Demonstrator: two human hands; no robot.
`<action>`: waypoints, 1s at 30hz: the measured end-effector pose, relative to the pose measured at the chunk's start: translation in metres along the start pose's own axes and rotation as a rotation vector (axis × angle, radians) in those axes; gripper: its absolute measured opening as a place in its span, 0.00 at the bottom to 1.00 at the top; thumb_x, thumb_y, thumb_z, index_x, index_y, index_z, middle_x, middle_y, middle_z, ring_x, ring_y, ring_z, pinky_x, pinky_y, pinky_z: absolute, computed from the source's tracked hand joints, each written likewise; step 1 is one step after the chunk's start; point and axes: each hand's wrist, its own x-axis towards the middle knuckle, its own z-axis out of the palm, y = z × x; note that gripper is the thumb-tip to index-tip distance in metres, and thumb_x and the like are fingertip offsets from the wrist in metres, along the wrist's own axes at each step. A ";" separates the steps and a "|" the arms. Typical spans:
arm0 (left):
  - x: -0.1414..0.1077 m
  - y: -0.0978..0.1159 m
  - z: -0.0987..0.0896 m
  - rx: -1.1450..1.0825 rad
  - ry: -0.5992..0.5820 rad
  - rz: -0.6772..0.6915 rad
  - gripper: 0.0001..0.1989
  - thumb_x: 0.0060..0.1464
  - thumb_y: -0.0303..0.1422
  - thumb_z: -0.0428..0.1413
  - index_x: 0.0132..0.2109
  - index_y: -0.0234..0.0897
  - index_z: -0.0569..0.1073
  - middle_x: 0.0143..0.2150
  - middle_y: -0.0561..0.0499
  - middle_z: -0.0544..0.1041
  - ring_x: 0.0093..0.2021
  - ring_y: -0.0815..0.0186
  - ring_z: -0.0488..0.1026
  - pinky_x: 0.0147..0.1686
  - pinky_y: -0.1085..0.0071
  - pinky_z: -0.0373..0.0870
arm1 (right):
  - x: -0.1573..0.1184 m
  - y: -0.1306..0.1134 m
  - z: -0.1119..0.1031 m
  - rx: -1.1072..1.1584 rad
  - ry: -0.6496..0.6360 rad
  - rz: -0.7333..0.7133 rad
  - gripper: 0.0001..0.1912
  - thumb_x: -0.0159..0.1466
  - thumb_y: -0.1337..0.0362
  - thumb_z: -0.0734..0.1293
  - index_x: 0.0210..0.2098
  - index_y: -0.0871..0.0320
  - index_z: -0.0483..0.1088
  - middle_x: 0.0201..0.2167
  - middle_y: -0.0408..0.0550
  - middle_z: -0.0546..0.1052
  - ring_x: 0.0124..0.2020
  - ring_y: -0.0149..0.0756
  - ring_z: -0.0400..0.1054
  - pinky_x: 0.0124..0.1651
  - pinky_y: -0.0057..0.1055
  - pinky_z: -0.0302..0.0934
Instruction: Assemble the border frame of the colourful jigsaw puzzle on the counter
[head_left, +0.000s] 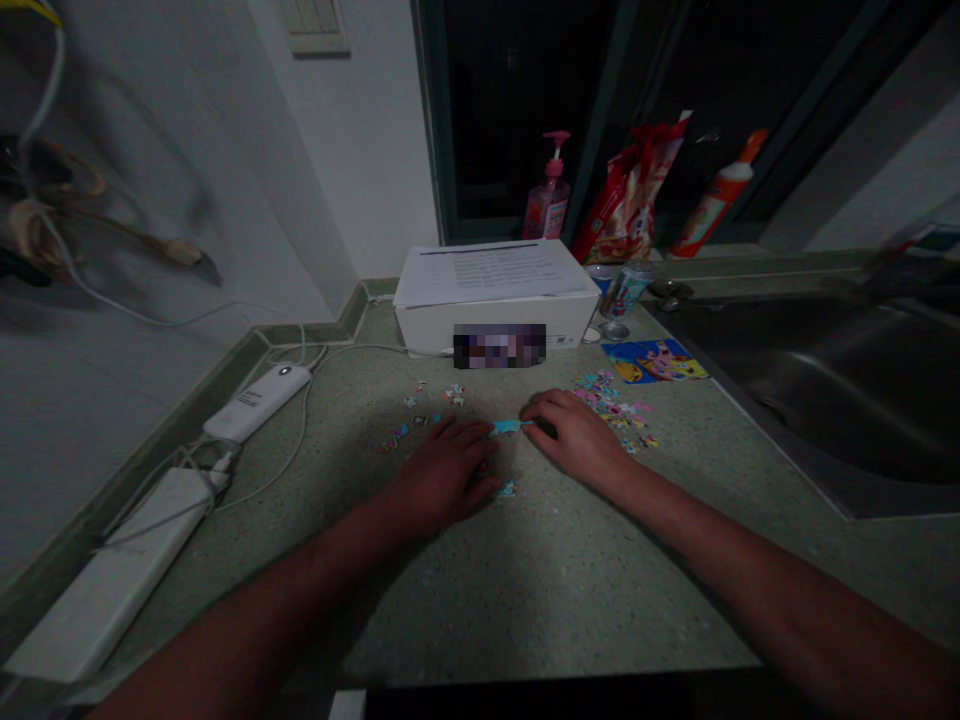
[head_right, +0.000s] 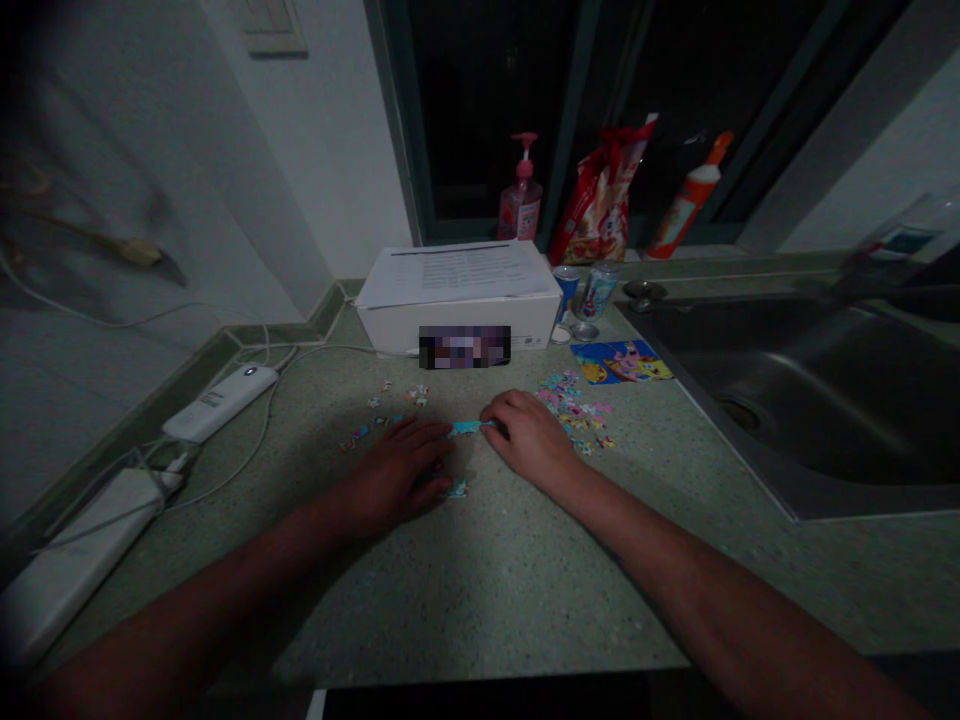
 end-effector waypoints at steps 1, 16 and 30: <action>0.000 0.000 0.000 -0.002 0.003 0.003 0.16 0.67 0.40 0.60 0.57 0.39 0.75 0.66 0.40 0.75 0.67 0.49 0.71 0.71 0.44 0.60 | 0.000 0.000 0.000 -0.002 -0.003 -0.004 0.06 0.70 0.67 0.68 0.43 0.55 0.78 0.46 0.55 0.81 0.49 0.49 0.75 0.53 0.48 0.69; -0.001 -0.001 0.000 0.023 0.004 0.048 0.15 0.67 0.39 0.60 0.57 0.39 0.76 0.64 0.41 0.76 0.66 0.50 0.72 0.71 0.44 0.59 | -0.007 0.001 -0.005 0.044 -0.011 -0.018 0.11 0.71 0.67 0.65 0.51 0.54 0.77 0.49 0.55 0.80 0.54 0.49 0.75 0.59 0.50 0.70; -0.001 0.000 -0.002 -0.019 0.016 0.126 0.10 0.65 0.39 0.62 0.51 0.43 0.78 0.59 0.45 0.78 0.62 0.54 0.74 0.71 0.45 0.58 | -0.009 0.001 -0.005 0.061 0.005 -0.024 0.11 0.70 0.67 0.66 0.50 0.53 0.78 0.49 0.55 0.80 0.53 0.50 0.75 0.58 0.51 0.71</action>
